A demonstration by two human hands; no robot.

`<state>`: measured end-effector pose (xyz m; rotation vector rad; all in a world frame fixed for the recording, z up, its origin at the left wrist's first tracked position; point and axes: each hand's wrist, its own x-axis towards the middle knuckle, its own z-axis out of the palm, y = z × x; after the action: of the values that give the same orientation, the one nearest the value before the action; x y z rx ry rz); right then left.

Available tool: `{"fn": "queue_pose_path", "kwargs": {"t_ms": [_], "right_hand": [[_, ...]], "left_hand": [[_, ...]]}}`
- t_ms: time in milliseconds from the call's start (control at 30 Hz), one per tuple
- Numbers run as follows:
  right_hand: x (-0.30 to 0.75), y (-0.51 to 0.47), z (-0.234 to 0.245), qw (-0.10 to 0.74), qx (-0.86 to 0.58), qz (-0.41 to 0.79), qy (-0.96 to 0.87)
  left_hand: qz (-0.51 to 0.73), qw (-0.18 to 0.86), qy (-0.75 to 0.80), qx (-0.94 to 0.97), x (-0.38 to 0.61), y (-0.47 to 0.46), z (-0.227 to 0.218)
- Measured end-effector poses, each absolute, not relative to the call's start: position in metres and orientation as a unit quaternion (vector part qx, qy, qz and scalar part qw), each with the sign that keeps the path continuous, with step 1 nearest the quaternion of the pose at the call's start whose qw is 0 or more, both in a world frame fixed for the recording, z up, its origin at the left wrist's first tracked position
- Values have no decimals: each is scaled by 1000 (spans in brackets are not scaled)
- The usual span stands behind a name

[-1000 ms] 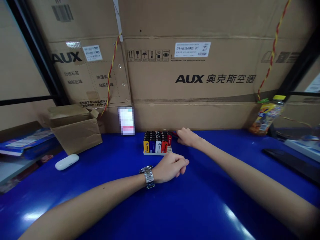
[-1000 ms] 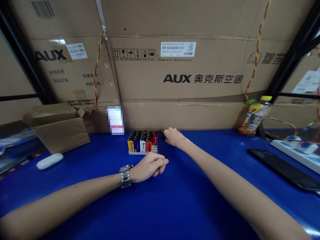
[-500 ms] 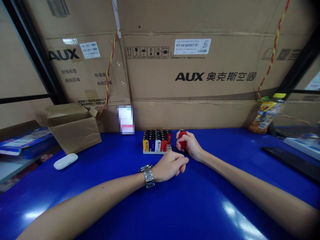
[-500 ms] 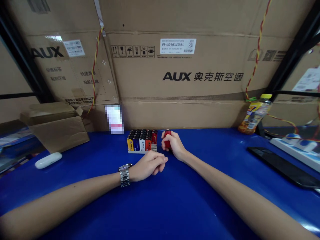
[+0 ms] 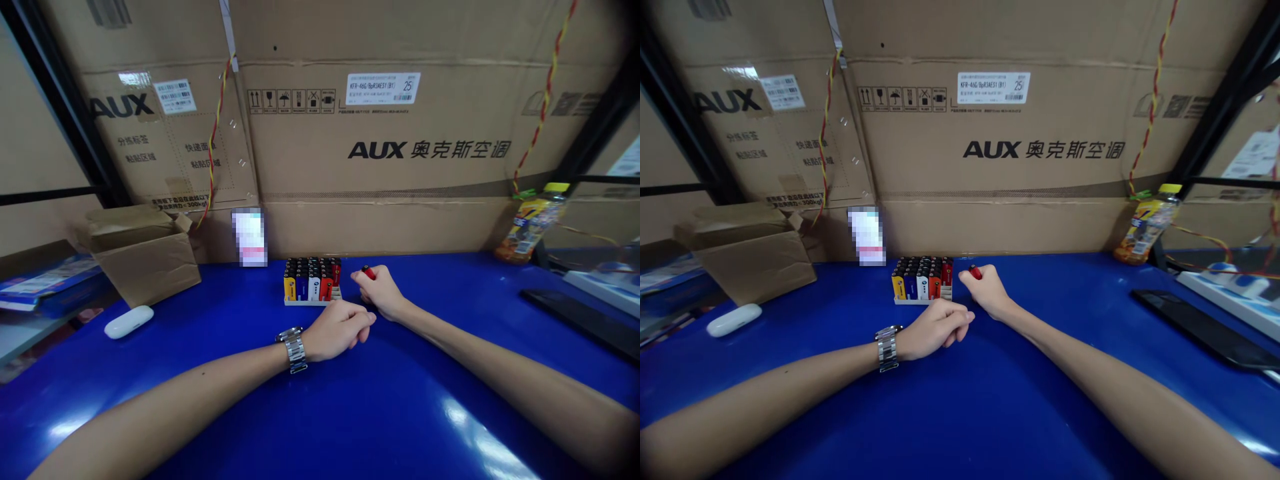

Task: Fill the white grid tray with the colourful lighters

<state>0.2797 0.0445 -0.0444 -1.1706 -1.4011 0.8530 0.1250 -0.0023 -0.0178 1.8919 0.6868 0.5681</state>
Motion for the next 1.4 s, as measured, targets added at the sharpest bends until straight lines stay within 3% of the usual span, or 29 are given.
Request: {"fn": "queue_pose_path", "kwargs": {"t_ms": [600,833,1100,1400], "right_hand": [[279,41,-44,524,-526,317,-590],[281,42,-42,512,-420,471,-583],[282,44,-42,573,-413,364,-607],[280,42,-43,569,-401,312,-647]], "left_hand": [[234,489,278,793,125,-2,-19],[231,481,281,798,126,-2,-19],[231,469,281,805,127,-1,-20],[222,434,283,826,127,0,-22]]}}
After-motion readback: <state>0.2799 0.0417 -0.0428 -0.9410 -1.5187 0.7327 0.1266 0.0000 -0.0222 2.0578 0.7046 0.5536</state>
